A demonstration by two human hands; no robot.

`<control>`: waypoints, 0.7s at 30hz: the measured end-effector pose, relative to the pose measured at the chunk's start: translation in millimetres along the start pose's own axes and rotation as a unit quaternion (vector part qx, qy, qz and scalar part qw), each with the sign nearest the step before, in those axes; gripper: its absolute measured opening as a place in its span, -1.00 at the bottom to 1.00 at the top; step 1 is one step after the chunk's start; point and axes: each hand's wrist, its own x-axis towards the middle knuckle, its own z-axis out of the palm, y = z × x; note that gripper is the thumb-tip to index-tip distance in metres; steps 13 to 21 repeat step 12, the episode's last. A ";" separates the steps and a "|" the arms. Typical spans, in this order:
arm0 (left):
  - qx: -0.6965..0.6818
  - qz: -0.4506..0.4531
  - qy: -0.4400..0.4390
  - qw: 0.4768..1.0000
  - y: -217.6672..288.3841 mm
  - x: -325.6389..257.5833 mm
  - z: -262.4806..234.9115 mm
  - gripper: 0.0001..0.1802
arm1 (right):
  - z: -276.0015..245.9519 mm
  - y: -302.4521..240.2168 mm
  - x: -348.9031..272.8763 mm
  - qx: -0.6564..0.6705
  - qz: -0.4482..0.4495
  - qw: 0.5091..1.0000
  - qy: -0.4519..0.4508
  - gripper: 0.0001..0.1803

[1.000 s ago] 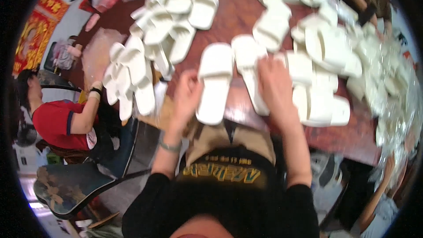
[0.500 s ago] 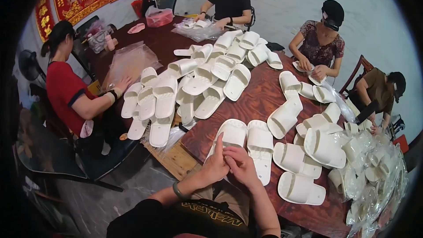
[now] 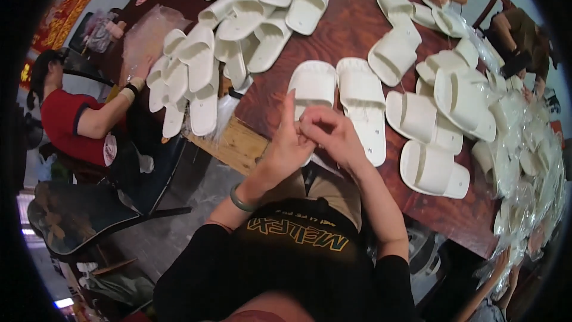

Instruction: A worker is manually assembling or finishing white slippers at a communal work table.

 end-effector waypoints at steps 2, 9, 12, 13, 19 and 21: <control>0.021 -0.014 -0.049 0.998 14.2 -13.0 -6.5 -0.23 | -4.6 -1.7 -2.6 -0.015 0.016 0.997 0.071 -0.90; -0.221 -0.247 -0.206 0.921 10.7 -60.3 -24.8 -0.72 | -12.5 3.7 14.8 -0.455 -0.061 0.884 0.091 -0.79; -0.338 -0.296 -0.193 0.872 -0.4 -56.2 -23.4 -0.73 | -8.4 22.0 21.5 -0.539 -0.067 0.835 0.089 -0.75; -0.338 -0.296 -0.193 0.872 -0.4 -56.2 -23.4 -0.73 | -8.4 22.0 21.5 -0.539 -0.067 0.835 0.089 -0.75; -0.338 -0.296 -0.193 0.872 -0.4 -56.2 -23.4 -0.73 | -8.4 22.0 21.5 -0.539 -0.067 0.835 0.089 -0.75; -0.338 -0.296 -0.193 0.872 -0.4 -56.2 -23.4 -0.73 | -8.4 22.0 21.5 -0.539 -0.067 0.835 0.089 -0.75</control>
